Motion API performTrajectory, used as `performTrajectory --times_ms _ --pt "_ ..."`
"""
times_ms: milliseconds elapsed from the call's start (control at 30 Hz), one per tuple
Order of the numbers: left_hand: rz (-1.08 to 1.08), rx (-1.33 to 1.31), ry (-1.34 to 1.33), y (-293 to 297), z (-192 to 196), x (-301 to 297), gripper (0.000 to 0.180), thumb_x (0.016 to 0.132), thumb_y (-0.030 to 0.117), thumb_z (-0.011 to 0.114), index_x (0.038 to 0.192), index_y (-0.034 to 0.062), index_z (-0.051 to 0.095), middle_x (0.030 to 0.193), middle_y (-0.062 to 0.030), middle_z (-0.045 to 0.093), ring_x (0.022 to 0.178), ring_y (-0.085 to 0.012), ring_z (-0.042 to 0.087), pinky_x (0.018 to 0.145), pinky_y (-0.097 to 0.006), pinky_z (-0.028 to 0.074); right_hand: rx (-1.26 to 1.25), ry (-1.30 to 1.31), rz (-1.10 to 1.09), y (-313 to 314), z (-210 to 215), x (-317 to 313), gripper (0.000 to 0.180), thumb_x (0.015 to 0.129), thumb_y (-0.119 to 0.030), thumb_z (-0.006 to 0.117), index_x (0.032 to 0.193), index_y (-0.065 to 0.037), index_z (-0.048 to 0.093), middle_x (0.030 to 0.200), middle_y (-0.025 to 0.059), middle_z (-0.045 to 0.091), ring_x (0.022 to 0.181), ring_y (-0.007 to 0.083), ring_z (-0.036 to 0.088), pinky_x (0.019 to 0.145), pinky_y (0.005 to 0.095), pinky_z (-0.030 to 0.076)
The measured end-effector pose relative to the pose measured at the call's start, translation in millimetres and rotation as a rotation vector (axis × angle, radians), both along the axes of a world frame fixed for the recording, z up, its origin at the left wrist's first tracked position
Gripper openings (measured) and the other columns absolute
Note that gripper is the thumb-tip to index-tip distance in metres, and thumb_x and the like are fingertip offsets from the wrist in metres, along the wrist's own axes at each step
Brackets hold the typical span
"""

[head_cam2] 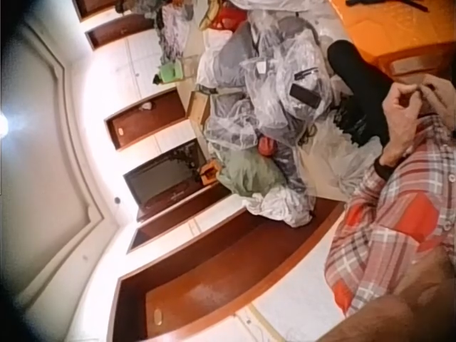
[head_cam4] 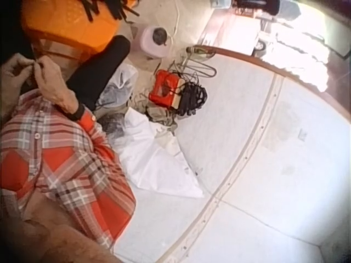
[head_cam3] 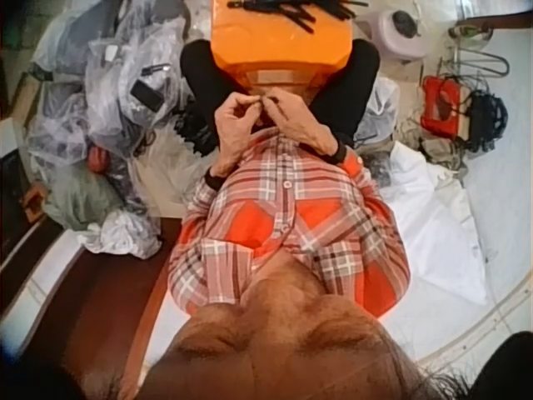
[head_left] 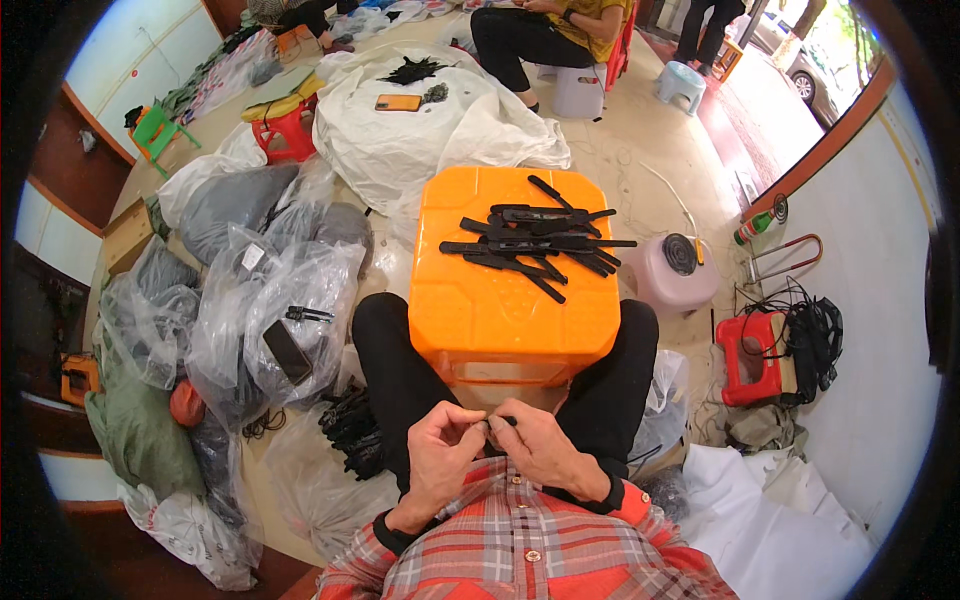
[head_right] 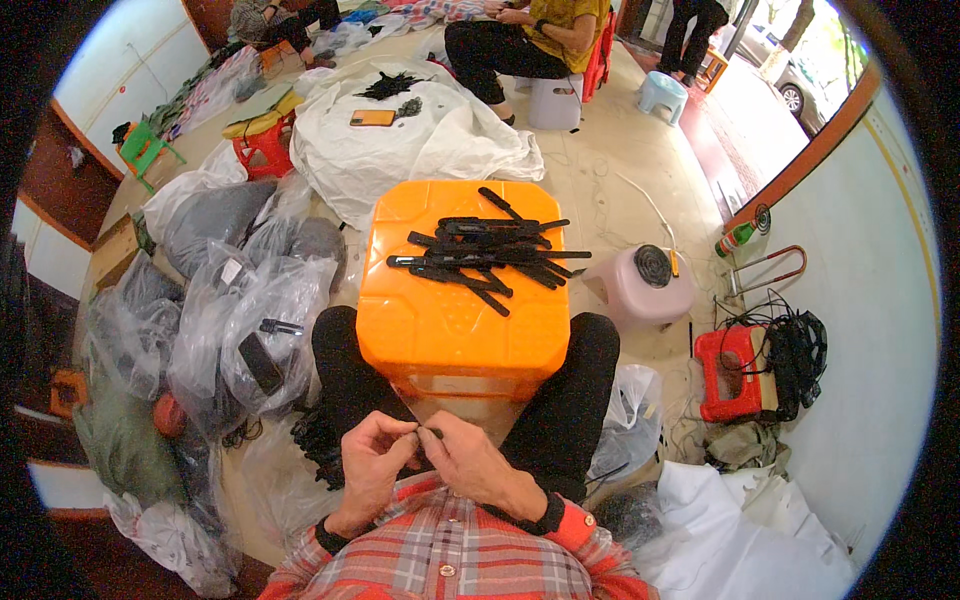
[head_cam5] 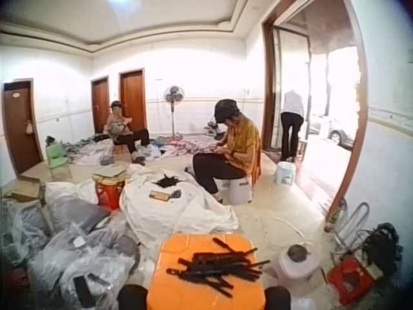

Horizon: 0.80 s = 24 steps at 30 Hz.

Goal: The recorder is sitting and inspecting or assembling black plastic shoe components.

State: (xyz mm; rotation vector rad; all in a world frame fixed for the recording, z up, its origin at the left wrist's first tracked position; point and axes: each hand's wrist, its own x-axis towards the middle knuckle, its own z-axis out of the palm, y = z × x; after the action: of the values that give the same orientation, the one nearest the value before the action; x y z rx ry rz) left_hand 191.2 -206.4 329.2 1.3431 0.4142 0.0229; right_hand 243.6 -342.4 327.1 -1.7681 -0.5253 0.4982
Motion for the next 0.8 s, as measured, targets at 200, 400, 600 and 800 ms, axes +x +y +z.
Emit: performTrajectory --times_ms 200,400,600,800 --pt "-0.049 0.302 0.058 -1.1 -8.1 -0.1 0.013 0.078 0.001 0.061 0.090 -0.0014 0.060 0.071 -0.0016 0.058 0.061 -0.0053 0.053 0.053 -0.019 0.042 -0.323 -0.609 0.149 -1.2 4.9 -0.6 0.012 0.079 -0.010 0.052 0.083 0.002 0.053 0.073 0.0137 0.052 0.068 0.0285 0.054 0.063 0.0360 0.044" --pt "-0.226 0.628 -0.100 4.2 -10.6 -4.2 0.018 0.077 0.000 0.058 0.094 0.0015 0.063 0.072 -0.0051 0.054 0.064 -0.0109 0.055 0.056 -0.023 0.044 -0.511 -0.704 0.357 -5.9 15.4 -2.3 0.017 0.076 -0.016 0.054 0.078 0.001 0.054 0.071 0.0135 0.052 0.066 0.0290 0.054 0.062 0.0355 0.044" --pt "-0.251 -0.153 0.069 10.9 -7.2 -3.0 0.020 0.085 -0.003 0.050 0.104 -0.0035 0.054 0.087 -0.0040 0.059 0.075 -0.0072 0.055 0.064 -0.020 0.047 -0.263 -0.262 0.257 -18.0 19.2 33.2 0.025 0.080 -0.024 0.058 0.085 0.000 0.056 0.077 0.0152 0.058 0.072 0.0305 0.057 0.063 0.0357 0.045" --pt "-0.325 0.137 0.018 12.6 4.8 -0.7 0.021 0.082 -0.003 0.054 0.104 -0.0014 0.055 0.086 -0.0043 0.059 0.077 -0.0079 0.056 0.067 -0.022 0.047 -0.172 0.016 0.362 -14.6 7.2 32.3 0.030 0.085 -0.029 0.056 0.082 0.001 0.055 0.070 0.0124 0.056 0.066 0.0246 0.055 0.060 0.0324 0.043"
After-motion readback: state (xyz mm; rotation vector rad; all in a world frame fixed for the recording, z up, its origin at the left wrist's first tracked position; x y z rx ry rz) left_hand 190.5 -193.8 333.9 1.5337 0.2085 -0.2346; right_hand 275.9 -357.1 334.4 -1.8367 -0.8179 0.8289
